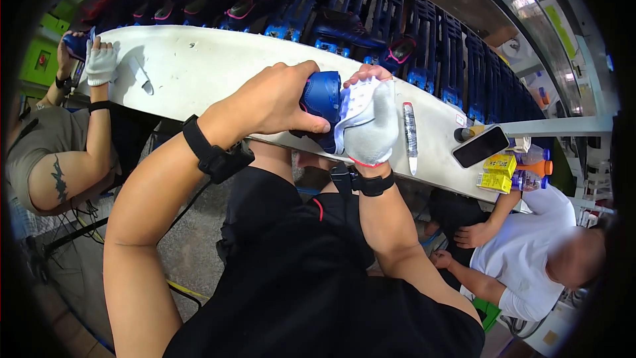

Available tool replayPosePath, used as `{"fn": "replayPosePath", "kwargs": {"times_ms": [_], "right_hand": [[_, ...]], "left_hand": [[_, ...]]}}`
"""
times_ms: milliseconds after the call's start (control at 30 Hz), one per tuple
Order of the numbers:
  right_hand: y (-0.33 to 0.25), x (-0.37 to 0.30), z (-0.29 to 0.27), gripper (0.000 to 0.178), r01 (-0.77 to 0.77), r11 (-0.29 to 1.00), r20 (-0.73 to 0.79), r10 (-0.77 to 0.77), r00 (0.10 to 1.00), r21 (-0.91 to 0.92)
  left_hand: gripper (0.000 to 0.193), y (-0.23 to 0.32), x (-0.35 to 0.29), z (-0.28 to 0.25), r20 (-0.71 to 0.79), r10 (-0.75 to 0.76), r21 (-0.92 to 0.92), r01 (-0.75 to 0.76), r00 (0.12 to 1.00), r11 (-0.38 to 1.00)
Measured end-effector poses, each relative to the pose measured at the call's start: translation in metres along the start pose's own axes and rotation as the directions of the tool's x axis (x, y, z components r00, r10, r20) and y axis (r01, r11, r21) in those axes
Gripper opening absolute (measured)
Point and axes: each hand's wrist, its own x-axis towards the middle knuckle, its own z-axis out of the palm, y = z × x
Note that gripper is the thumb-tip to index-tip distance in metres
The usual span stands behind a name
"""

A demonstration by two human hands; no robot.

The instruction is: Inspect blue sneakers on a production bench and place them onto a conveyor belt system.

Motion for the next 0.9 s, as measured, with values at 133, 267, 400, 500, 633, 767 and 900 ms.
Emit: {"fn": "replayPosePath", "kwargs": {"times_ms": [133,267,400,500,633,767,900], "right_hand": [[-0.019,-0.001,0.004,0.021,-0.064,0.93,-0.009,0.065,0.998,-0.362],[-0.045,-0.019,-0.012,0.024,0.007,0.878,0.048,0.019,0.999,-0.479],[-0.058,-0.033,-0.027,0.028,-0.011,0.944,0.037,0.024,0.999,-0.329],[-0.075,-0.044,-0.041,0.042,-0.134,0.935,0.075,0.167,0.983,-0.327],[-0.12,-0.047,-0.019,0.083,-0.159,0.56,0.098,0.4,0.911,-0.813],[-0.135,-0.072,0.009,0.108,0.059,0.424,0.276,0.471,0.837,-0.904],[-0.086,-0.098,-0.019,0.091,0.178,0.381,0.265,0.189,0.945,-0.907]], "left_hand": [[0.071,0.023,0.011,0.006,0.001,0.082,0.146,-0.081,0.997,0.986],[0.063,0.055,0.013,0.026,-0.033,0.235,0.243,-0.22,0.972,0.945],[0.06,0.062,0.012,0.046,-0.036,0.354,0.227,-0.337,0.935,0.914],[0.059,0.069,0.005,0.054,-0.025,0.458,0.272,-0.435,0.888,0.858],[0.059,0.066,-0.009,0.06,0.046,0.51,0.307,-0.499,0.859,0.811],[0.072,0.058,-0.032,0.023,0.209,0.542,0.353,-0.58,0.814,0.734],[0.11,0.08,-0.078,-0.009,0.235,0.182,0.148,-0.22,0.955,0.964]]}}
